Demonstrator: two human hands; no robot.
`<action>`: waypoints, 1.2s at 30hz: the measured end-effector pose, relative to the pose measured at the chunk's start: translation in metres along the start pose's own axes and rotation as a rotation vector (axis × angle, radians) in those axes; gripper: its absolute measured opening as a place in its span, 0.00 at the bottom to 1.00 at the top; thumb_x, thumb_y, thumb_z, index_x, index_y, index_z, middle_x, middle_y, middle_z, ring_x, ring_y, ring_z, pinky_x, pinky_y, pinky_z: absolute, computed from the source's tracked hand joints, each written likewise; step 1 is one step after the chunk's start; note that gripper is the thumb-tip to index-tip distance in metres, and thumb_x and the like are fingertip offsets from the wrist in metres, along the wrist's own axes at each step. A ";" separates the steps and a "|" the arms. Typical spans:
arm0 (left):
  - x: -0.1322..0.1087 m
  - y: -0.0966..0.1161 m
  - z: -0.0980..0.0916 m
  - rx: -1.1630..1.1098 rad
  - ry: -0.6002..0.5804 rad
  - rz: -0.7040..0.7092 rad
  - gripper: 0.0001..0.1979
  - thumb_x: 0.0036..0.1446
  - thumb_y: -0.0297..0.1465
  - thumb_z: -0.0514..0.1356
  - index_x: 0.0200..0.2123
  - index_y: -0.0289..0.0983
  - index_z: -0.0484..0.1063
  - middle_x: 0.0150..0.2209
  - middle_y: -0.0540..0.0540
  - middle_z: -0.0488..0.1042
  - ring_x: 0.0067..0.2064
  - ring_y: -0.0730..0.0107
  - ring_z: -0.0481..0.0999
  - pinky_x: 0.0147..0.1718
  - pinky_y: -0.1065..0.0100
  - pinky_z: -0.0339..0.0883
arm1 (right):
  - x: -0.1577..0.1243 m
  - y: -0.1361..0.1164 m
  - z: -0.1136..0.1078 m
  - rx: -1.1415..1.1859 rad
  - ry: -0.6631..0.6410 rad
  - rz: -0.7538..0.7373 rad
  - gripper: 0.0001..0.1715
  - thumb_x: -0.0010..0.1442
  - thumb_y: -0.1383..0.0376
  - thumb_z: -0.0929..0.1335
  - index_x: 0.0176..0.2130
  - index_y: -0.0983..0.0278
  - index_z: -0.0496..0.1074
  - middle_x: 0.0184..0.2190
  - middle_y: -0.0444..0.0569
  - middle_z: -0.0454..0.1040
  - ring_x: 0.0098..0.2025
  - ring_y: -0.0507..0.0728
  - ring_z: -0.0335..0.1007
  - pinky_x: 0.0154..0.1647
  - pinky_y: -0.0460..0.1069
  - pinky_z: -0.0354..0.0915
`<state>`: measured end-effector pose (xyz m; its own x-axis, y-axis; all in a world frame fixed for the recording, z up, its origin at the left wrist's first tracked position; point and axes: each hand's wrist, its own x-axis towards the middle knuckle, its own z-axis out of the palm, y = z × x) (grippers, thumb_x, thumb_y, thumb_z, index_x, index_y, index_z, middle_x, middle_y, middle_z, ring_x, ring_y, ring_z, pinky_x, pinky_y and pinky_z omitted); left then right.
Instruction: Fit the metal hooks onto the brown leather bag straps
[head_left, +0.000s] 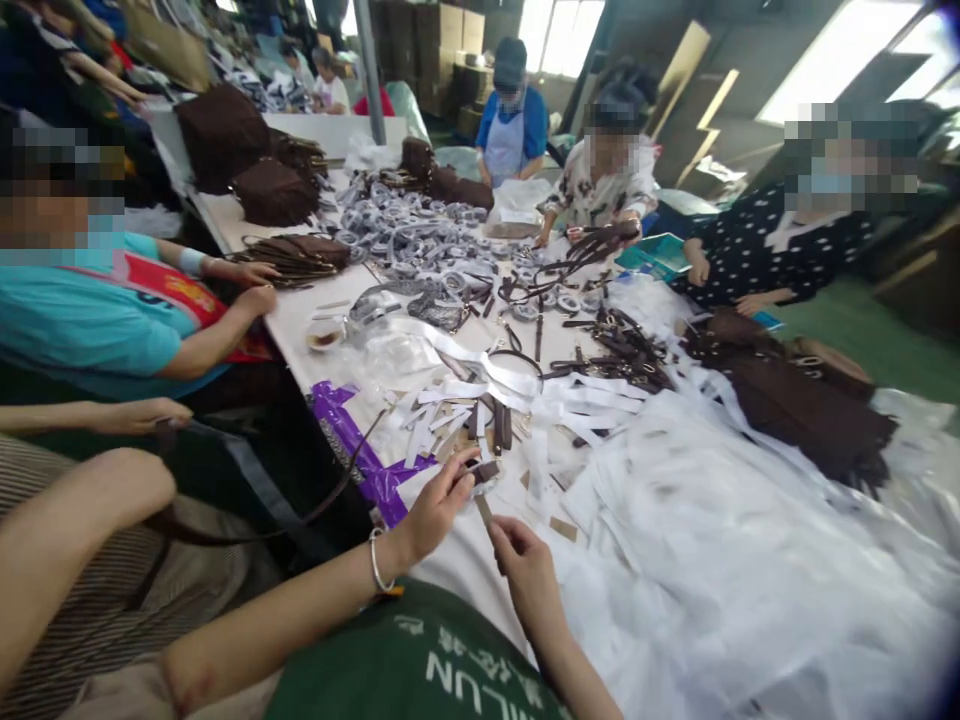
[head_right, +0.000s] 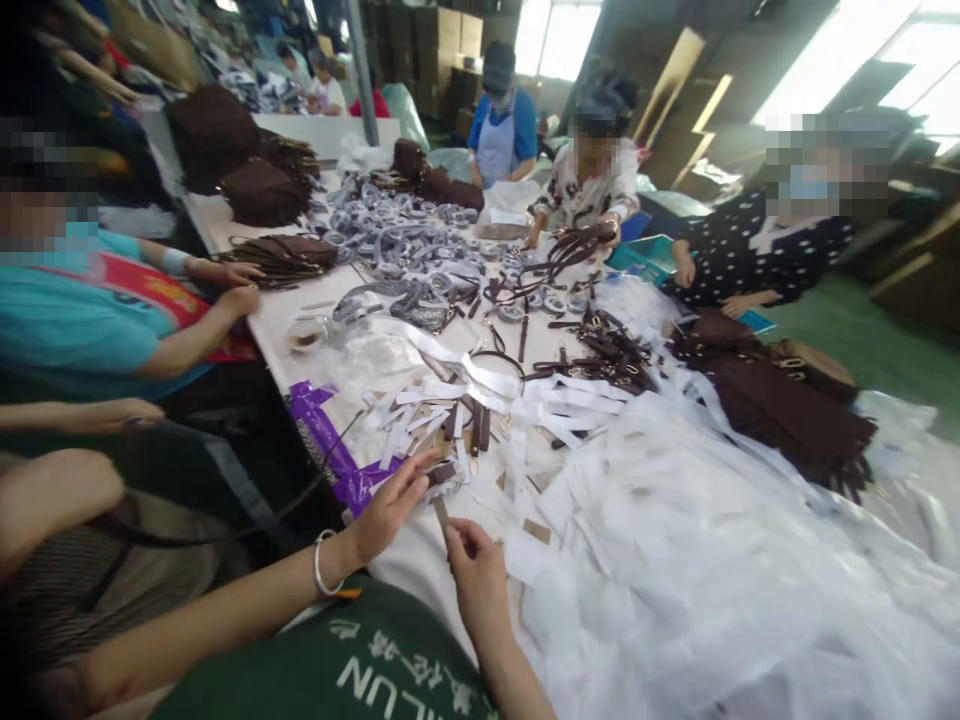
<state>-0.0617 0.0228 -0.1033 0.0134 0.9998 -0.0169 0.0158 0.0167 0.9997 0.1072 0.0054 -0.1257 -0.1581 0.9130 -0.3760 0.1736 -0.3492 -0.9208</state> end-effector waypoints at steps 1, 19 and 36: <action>-0.003 0.002 0.006 0.066 -0.043 0.058 0.20 0.65 0.35 0.51 0.58 0.37 0.61 0.57 0.42 0.66 0.58 0.61 0.64 0.59 0.60 0.56 | -0.001 0.000 0.003 0.043 0.044 -0.035 0.20 0.55 0.50 0.67 0.36 0.64 0.75 0.19 0.41 0.63 0.23 0.51 0.54 0.24 0.47 0.53; -0.048 0.025 0.042 0.305 -0.327 0.278 0.21 0.63 0.30 0.52 0.59 0.43 0.65 0.45 0.42 0.68 0.49 0.64 0.67 0.54 0.58 0.60 | -0.055 0.003 0.004 0.854 0.033 -0.093 0.14 0.52 0.62 0.73 0.39 0.62 0.73 0.27 0.41 0.66 0.26 0.48 0.54 0.28 0.44 0.57; -0.042 0.014 0.075 -0.082 -0.436 -0.061 0.15 0.54 0.35 0.62 0.43 0.33 0.76 0.41 0.42 0.74 0.44 0.61 0.72 0.43 0.65 0.65 | -0.080 0.021 -0.036 0.741 0.185 -0.042 0.13 0.52 0.57 0.73 0.29 0.64 0.72 0.20 0.39 0.62 0.23 0.48 0.54 0.25 0.44 0.53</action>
<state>0.0133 -0.0196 -0.0901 0.4355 0.8979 -0.0636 -0.0495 0.0944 0.9943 0.1589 -0.0672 -0.1113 0.0269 0.9263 -0.3758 -0.5364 -0.3038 -0.7874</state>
